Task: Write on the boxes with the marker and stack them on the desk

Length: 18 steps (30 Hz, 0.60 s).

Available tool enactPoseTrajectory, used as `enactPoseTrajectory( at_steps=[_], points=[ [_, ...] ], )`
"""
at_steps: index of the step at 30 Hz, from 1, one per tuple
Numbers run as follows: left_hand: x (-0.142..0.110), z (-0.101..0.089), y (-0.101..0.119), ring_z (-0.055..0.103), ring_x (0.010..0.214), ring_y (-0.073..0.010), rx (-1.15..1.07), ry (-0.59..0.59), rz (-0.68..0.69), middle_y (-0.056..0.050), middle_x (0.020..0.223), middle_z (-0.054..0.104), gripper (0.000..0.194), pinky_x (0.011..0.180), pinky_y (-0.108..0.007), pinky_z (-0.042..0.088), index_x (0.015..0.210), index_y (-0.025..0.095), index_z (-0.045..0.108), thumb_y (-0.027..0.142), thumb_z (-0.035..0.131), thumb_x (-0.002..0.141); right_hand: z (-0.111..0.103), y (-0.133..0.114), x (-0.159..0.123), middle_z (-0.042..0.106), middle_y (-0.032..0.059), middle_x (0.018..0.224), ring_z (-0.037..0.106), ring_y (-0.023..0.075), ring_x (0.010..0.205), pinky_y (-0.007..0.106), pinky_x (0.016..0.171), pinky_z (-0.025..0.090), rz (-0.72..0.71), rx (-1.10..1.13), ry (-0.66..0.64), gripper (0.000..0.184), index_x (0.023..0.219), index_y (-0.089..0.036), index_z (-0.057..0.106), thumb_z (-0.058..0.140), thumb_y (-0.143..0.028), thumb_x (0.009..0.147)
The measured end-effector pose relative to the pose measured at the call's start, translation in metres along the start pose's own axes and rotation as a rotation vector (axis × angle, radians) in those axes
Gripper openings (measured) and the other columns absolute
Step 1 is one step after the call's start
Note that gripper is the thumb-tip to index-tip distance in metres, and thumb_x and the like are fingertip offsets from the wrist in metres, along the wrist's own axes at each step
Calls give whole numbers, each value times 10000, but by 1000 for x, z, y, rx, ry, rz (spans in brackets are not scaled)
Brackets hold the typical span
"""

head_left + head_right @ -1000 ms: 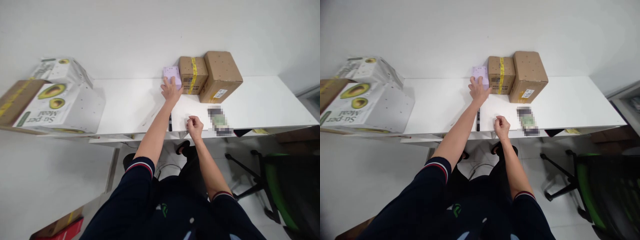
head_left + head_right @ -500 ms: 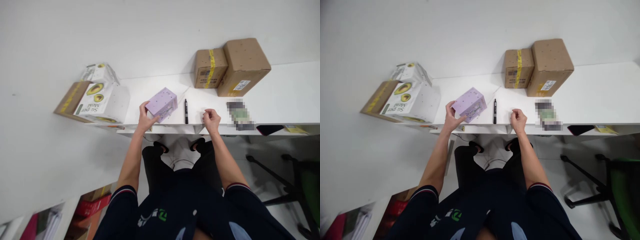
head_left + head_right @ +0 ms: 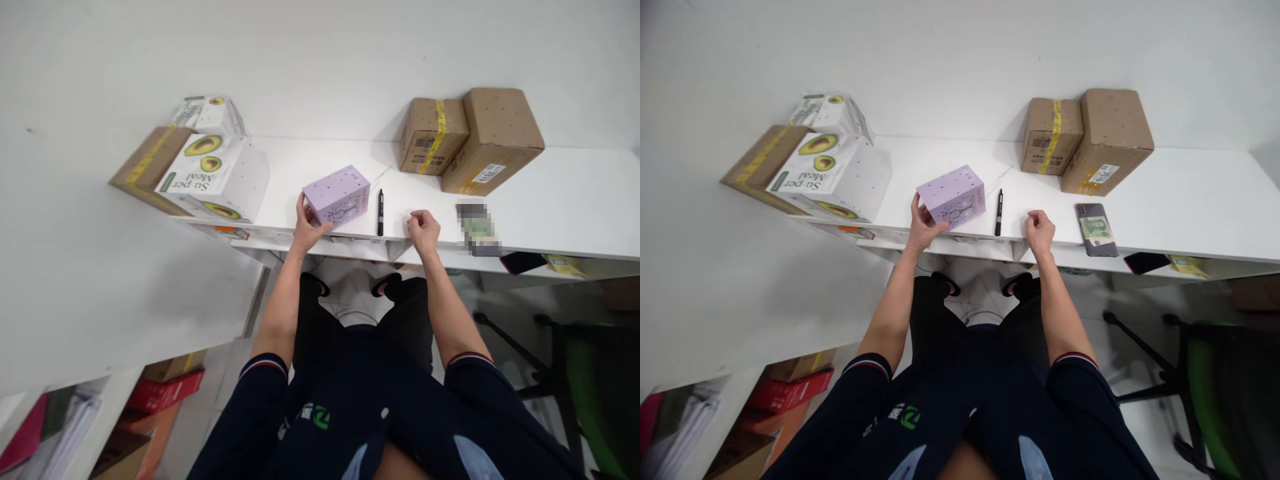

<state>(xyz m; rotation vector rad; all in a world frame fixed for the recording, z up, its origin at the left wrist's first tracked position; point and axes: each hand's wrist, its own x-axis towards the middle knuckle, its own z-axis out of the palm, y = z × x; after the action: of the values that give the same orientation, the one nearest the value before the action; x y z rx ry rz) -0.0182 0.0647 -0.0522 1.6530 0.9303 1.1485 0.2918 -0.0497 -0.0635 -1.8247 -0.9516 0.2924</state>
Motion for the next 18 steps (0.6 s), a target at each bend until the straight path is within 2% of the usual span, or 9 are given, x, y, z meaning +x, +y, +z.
enactPoseTrajectory(
  at_steps=[3,6,8,10,15,18],
  points=[
    [-1,-1,1,552,1315,-280,-3,-27,-6,-177,1453,469,1295,1073,-452,477,1561,314,121,496,917,556,3,-12,0,672,51,847,603,194,690,386,780,530,-66,-136,-80,350,1090,-180,658,482,-282,804],
    [-3,-1,0,465,1401,-284,-11,-23,18,-180,1512,405,1309,1134,-461,412,1564,309,140,519,919,533,13,-27,-1,650,118,1094,617,228,851,410,837,530,-256,-293,-196,498,1289,-189,630,438,-198,829],
    [-4,-1,-2,436,1423,-286,-17,-23,23,-181,1531,379,1311,1157,-477,378,1565,319,144,531,917,528,21,-37,-3,603,129,1218,583,263,1008,411,846,529,-382,-422,-286,571,1350,-236,620,420,-133,826],
    [-4,-2,-5,440,1418,-290,-20,-38,27,-182,1525,384,1313,1157,-495,372,1566,327,147,529,920,524,28,-43,-5,584,130,1260,528,294,1081,406,811,530,-459,-547,-371,582,1342,-282,643,421,-102,835],
    [-3,-6,-9,544,1311,-283,31,-59,107,-173,1422,494,1262,1061,-472,474,1562,302,178,496,913,555,31,-46,-6,593,120,1285,484,310,1068,409,771,531,-479,-642,-403,548,1314,-298,675,407,-104,877],
    [-1,-11,4,557,1273,-300,140,43,105,-164,1387,518,1169,1026,-457,496,1548,301,231,497,889,602,27,-44,-5,601,104,1291,495,301,1076,422,806,539,-470,-621,-408,570,1321,-285,669,411,-83,854]
  ],
)
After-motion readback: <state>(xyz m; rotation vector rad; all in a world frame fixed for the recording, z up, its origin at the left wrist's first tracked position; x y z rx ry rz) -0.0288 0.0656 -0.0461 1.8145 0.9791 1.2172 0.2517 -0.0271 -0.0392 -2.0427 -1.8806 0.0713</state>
